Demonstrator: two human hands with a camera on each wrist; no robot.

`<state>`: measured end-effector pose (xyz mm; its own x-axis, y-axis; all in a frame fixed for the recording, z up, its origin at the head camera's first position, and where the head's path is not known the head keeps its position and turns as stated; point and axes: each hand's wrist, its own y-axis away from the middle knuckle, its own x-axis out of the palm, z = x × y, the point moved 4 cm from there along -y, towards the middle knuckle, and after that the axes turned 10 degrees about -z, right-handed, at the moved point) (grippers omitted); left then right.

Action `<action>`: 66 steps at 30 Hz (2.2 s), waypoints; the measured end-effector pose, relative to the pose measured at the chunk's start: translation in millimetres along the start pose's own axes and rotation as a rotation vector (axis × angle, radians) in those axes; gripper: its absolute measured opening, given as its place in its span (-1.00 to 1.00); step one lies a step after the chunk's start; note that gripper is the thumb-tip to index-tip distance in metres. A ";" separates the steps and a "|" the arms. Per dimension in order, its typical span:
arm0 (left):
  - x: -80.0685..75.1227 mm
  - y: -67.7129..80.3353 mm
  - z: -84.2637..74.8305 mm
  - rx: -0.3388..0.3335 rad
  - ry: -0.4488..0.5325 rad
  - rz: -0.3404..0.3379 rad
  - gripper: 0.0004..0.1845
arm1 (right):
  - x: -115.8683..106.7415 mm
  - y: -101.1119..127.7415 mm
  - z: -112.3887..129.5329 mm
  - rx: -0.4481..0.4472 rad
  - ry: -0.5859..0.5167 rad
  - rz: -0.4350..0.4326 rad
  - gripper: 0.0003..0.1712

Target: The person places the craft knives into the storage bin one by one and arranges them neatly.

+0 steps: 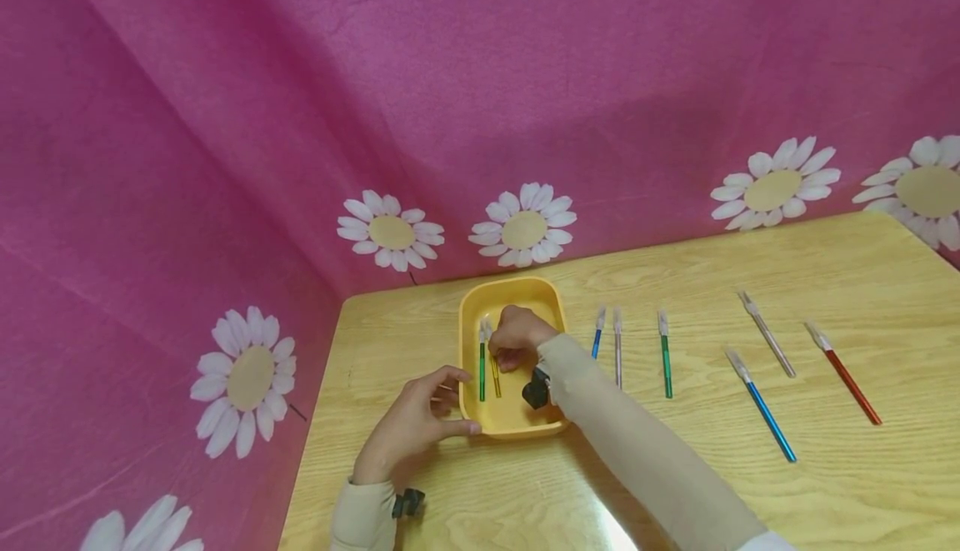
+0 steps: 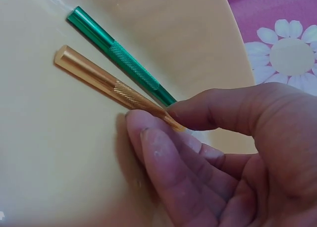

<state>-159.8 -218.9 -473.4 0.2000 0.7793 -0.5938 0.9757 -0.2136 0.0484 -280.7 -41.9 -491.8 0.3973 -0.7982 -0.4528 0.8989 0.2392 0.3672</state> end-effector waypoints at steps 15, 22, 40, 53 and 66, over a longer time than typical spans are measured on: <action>-0.7 -0.4 -0.5 0.002 -0.020 -0.005 -0.39 | -13.0 2.6 7.5 -0.124 0.082 -0.067 -0.83; 0.4 -0.4 -0.3 -0.013 -0.017 0.001 -0.40 | -22.6 15.8 22.6 -0.175 0.026 -0.070 -0.74; 0.5 -1.4 1.1 -0.043 -0.025 -0.016 -0.40 | -67.3 42.0 42.6 -0.263 0.033 -0.104 -0.87; 0.1 -1.0 1.8 -0.034 -0.009 -0.020 -0.37 | -115.7 56.9 30.7 -0.281 0.024 -0.188 -0.87; 1.1 -1.1 2.8 -0.028 0.016 -0.009 -0.39 | -170.2 79.8 4.9 -0.280 0.101 -0.285 -0.79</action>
<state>-160.9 -219.5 -476.4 0.1921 0.7904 -0.5817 0.9796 -0.1899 0.0654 -277.4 110.4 -381.4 0.1287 -0.7991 -0.5873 0.9856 0.1685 -0.0133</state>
